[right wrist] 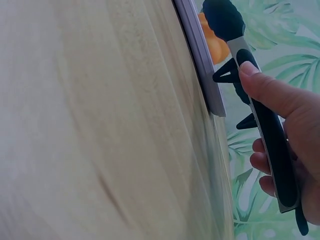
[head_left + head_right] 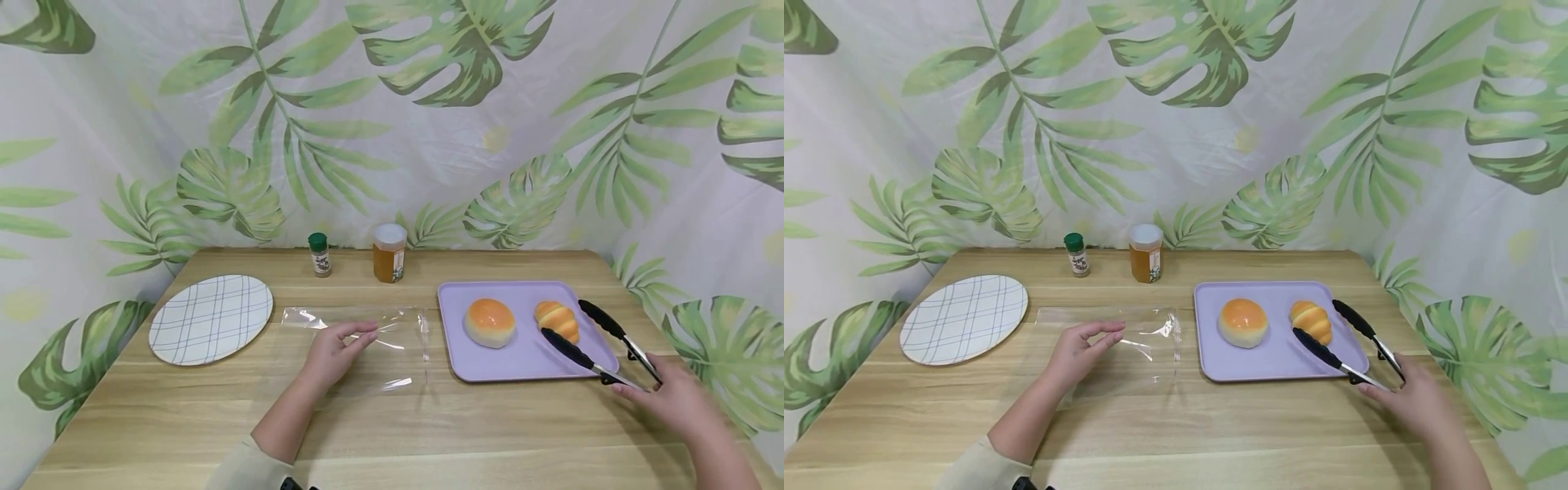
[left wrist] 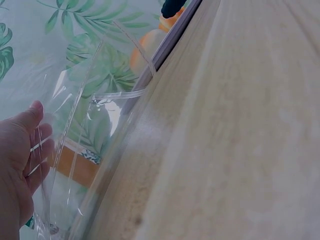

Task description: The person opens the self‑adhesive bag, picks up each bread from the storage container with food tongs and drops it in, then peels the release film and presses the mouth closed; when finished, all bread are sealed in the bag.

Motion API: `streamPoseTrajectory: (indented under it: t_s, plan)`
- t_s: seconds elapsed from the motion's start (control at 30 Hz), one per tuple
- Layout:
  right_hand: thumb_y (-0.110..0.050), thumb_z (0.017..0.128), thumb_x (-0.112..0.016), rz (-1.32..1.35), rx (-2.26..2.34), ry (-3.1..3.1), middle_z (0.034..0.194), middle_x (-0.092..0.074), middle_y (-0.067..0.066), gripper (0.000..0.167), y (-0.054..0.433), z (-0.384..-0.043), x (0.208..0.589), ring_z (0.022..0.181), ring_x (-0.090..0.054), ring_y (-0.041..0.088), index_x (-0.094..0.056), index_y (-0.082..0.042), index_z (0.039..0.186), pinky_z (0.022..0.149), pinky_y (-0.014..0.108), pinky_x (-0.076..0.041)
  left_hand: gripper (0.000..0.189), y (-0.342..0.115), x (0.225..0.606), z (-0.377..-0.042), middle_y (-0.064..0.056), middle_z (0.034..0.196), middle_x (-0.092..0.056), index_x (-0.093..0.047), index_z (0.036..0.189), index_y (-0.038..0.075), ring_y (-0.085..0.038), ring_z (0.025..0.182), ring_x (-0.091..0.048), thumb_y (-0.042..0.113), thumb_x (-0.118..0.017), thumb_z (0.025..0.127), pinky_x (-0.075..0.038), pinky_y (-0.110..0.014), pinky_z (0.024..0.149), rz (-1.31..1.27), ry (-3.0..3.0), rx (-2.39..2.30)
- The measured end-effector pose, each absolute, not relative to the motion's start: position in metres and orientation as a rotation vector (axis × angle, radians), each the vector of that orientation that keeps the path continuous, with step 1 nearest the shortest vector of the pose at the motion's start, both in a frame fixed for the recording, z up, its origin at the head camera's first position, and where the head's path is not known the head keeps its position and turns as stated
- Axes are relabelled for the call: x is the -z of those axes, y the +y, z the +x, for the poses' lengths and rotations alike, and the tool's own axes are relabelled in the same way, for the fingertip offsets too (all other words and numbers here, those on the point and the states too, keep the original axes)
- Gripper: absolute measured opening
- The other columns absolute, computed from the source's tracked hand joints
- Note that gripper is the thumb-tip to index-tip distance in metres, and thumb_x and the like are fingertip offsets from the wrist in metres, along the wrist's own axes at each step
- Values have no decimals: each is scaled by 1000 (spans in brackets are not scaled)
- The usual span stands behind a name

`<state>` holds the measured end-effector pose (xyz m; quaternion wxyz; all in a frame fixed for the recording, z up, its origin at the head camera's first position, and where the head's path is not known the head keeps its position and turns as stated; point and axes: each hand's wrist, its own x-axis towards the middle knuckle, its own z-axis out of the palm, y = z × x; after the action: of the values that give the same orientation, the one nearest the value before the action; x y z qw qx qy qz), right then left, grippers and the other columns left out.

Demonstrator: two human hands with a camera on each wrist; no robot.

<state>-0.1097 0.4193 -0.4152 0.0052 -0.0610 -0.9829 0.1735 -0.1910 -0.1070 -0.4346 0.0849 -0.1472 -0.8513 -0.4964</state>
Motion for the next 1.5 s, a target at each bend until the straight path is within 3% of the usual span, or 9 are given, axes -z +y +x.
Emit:
streamPoseTrajectory:
  t_s: [0.13, 0.37, 0.73, 0.97, 1.23, 1.33, 1.5]
  plan:
    - [-55, 84, -70, -160, -506, -3065, 121, -52, 44, 92, 416, -109, 418, 101, -55, 61, -40, 13, 137, 78, 66, -47, 17, -108, 437, -191, -4, 112, -75, -76, 103, 9, -27, 111, -68, 19, -71, 90, -52, -48, 100, -440, -2531, 1480]
    - [-60, 88, -61, -218, -453, -3121, 132, -45, 43, 88, 413, -109, 417, 111, -47, 65, -40, 9, 139, 77, 67, -46, 18, -108, 440, -190, -4, 110, -75, -76, 103, 7, -26, 111, -68, 18, -70, 90, -53, -48, 99, -459, -2523, 1456]
    - [-63, 89, -59, -260, -457, -3129, 132, -46, 42, 90, 409, -110, 413, 111, -47, 64, -39, 7, 142, 75, 67, -46, 17, -111, 440, -189, -5, 110, -75, -76, 102, 7, -26, 110, -69, 18, -71, 90, -53, -48, 98, -475, -2520, 1444]
    - [-60, 87, -65, -197, -551, -3093, 108, -65, 29, 92, 394, -112, 399, 95, -62, 43, -40, 10, 141, 72, 56, -49, 16, -111, 441, -188, -5, 110, -75, -76, 101, 7, -27, 108, -69, 16, -72, 89, -53, -47, 98, -485, -2507, 1438]
    - [-55, 84, -70, -75, -664, -3059, 138, -45, 38, 90, 362, -116, 382, 121, -45, 57, -40, 5, 145, 90, 65, -42, 16, -109, 437, -190, -5, 110, -75, -76, 102, 10, -26, 108, -70, 19, -72, 89, -53, -46, 98, -487, -2510, 1418]
    - [-54, 83, -72, -21, -653, -3064, 138, -46, 38, 89, 350, -120, 375, 122, -44, 58, -43, 1, 145, 91, 67, -41, 16, -108, 436, -190, -5, 110, -75, -76, 102, 10, -27, 108, -70, 18, -72, 89, -53, -46, 98, -481, -2513, 1416]
    - [-53, 78, -77, 155, -600, -3035, 127, -59, 30, 82, 327, -123, 367, 113, -57, 49, -52, -4, 140, 88, 64, -46, 16, -108, 435, -190, -5, 111, -75, -76, 102, 9, -27, 109, -69, 19, -71, 89, -53, -46, 99, -474, -2520, 1423]
